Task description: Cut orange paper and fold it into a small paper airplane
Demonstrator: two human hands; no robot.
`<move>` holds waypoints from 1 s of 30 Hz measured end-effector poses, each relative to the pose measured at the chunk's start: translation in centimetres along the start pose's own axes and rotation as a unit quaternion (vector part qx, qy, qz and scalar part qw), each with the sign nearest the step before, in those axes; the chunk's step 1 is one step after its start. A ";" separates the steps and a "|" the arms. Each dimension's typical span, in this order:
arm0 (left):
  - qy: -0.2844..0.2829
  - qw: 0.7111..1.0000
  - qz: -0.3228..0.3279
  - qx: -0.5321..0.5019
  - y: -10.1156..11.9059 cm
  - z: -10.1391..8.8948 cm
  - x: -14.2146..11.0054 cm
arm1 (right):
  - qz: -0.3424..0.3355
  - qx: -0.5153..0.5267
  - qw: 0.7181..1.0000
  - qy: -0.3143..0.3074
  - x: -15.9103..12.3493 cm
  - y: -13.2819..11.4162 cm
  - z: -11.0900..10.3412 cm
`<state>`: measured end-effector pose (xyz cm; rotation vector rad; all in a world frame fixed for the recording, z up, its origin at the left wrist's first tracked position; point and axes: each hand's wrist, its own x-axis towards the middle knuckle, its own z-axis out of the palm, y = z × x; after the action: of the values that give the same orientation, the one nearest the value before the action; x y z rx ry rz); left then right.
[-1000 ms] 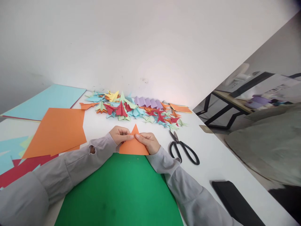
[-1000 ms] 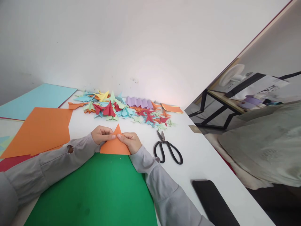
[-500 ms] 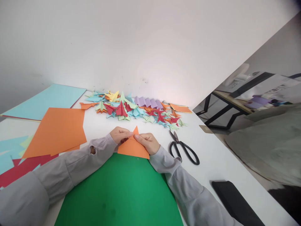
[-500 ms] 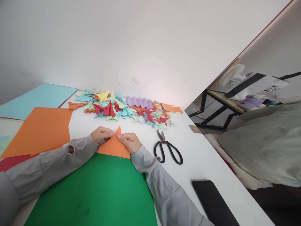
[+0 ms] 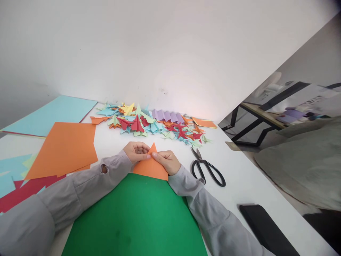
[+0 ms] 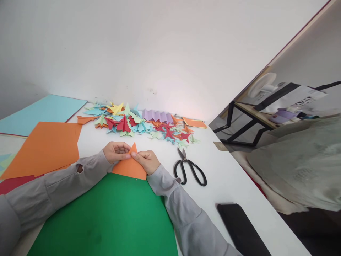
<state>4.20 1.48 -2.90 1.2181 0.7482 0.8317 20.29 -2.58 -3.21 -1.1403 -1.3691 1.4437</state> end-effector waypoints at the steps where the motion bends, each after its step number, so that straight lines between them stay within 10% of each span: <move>1: 0.000 1.000 -0.002 0.001 0.0 0.0 0.0 | 0.000 -0.002 1.000 -0.001 0.0 -0.1 0.1; 30: -0.074 0.997 -0.005 0.024 0.0 0.3 -0.8 | -0.005 -0.042 0.999 -0.014 -0.3 -0.1 0.4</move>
<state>4.07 0.66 -2.78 1.3034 0.6570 0.7105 20.00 -3.00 -3.13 -1.1691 -1.4642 1.4113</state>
